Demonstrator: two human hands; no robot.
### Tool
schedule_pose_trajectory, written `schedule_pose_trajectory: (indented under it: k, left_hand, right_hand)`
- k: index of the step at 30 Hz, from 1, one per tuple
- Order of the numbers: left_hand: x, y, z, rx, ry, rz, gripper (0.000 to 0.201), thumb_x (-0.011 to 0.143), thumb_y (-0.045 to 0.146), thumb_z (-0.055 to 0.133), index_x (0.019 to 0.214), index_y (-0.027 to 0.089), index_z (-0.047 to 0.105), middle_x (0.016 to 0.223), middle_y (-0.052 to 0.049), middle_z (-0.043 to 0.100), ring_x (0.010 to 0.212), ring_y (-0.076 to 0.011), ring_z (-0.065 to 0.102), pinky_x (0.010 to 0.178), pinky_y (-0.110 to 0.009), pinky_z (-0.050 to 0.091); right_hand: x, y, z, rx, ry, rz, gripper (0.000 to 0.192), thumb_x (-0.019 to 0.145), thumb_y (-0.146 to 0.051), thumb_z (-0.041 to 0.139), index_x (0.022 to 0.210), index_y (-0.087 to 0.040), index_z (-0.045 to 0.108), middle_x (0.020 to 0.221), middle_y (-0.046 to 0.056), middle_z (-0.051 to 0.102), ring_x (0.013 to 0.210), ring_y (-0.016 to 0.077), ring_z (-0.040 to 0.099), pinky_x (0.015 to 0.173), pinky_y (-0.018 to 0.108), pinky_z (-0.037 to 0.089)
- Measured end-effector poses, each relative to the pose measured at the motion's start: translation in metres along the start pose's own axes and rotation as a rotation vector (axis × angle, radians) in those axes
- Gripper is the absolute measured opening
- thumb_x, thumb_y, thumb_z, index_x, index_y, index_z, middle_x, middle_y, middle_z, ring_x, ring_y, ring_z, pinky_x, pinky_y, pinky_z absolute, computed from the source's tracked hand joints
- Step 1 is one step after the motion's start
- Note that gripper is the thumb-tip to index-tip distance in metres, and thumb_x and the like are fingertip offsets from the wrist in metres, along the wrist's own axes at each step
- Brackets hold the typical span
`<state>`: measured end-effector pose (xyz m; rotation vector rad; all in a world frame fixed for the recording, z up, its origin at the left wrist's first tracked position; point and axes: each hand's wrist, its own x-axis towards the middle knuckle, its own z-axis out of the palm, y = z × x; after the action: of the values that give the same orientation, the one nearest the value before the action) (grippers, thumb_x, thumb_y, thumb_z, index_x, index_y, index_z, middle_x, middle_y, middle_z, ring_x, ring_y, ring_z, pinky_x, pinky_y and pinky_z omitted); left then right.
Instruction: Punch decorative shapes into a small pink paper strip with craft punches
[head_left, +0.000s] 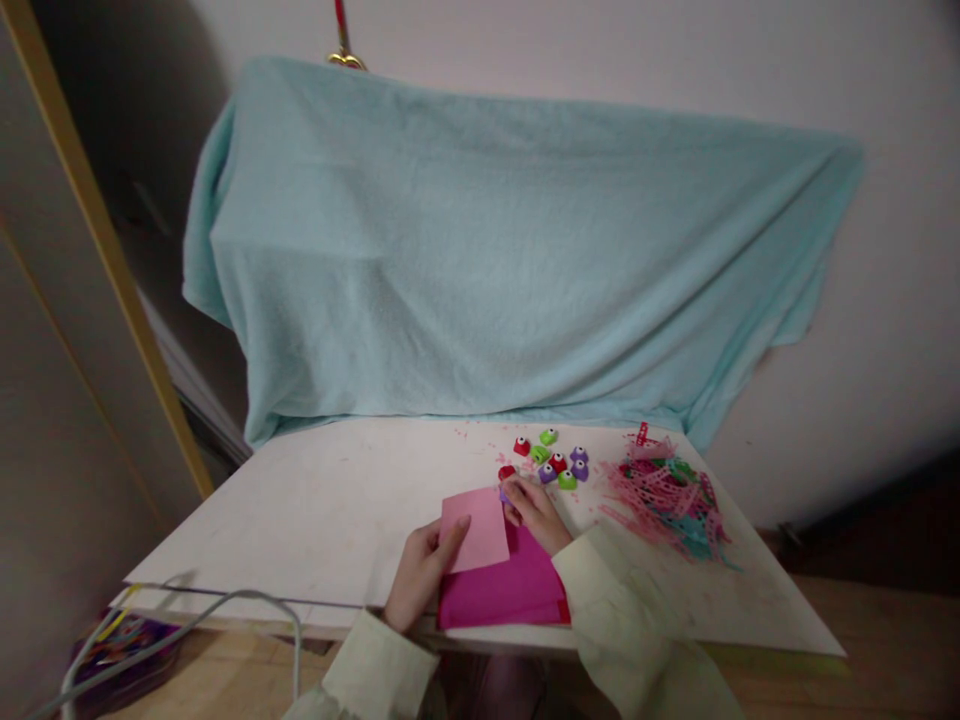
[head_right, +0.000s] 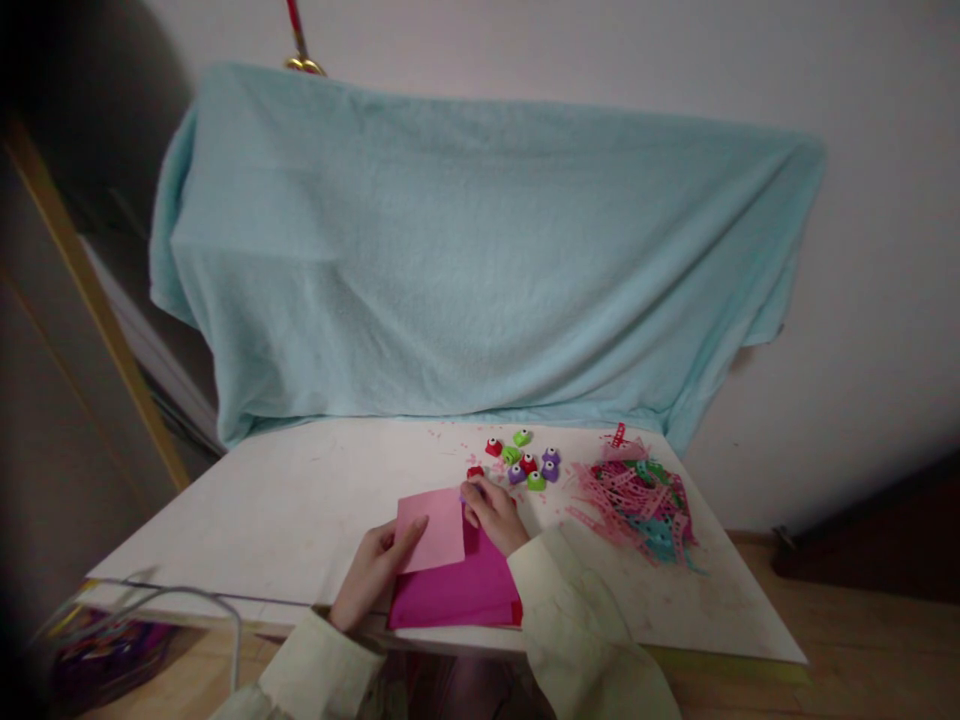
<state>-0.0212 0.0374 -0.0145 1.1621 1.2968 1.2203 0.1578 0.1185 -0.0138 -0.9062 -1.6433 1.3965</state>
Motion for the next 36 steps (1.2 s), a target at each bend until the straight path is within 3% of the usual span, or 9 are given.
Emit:
schedule_pose_trajectory:
  k: [6,13,36]
  left_hand:
    - [0.0,0.005,0.0,0.039,-0.004,0.033,0.054,0.07,0.063,0.054,0.071,0.01,0.065,0.061,-0.004,0.061,0.063,-0.0193,0.053,0.052,-0.024,0.039]
    - [0.002,-0.005,-0.001,0.086,-0.047,0.065,0.047,0.075,0.056,0.053,0.071,0.011,0.062,0.065,-0.002,0.059,0.06,-0.0152,0.048,0.054,-0.022,0.036]
    - [0.003,-0.01,0.0,0.095,-0.075,0.071,0.049,0.075,0.059,0.052,0.068,0.011,0.06,0.063,-0.001,0.055,0.057,-0.0134,0.044,0.051,-0.021,0.032]
  right_hand:
    - [-0.003,-0.001,0.001,0.018,-0.053,0.02,0.032,0.083,-0.049,0.05,0.08,-0.017,0.052,0.055,-0.006,0.039,0.046,0.0086,0.036,0.046,0.022,0.025]
    - [-0.006,-0.009,-0.001,-0.045,-0.045,0.009,0.032,0.072,-0.046,0.064,0.068,-0.017,0.052,0.062,-0.004,0.04,0.058,0.0103,0.038,0.054,0.022,0.027]
    - [-0.006,-0.009,-0.001,-0.092,-0.028,-0.029,0.027,0.078,-0.044,0.059,0.08,-0.018,0.06,0.066,-0.002,0.047,0.063,0.0125,0.042,0.058,0.023,0.031]
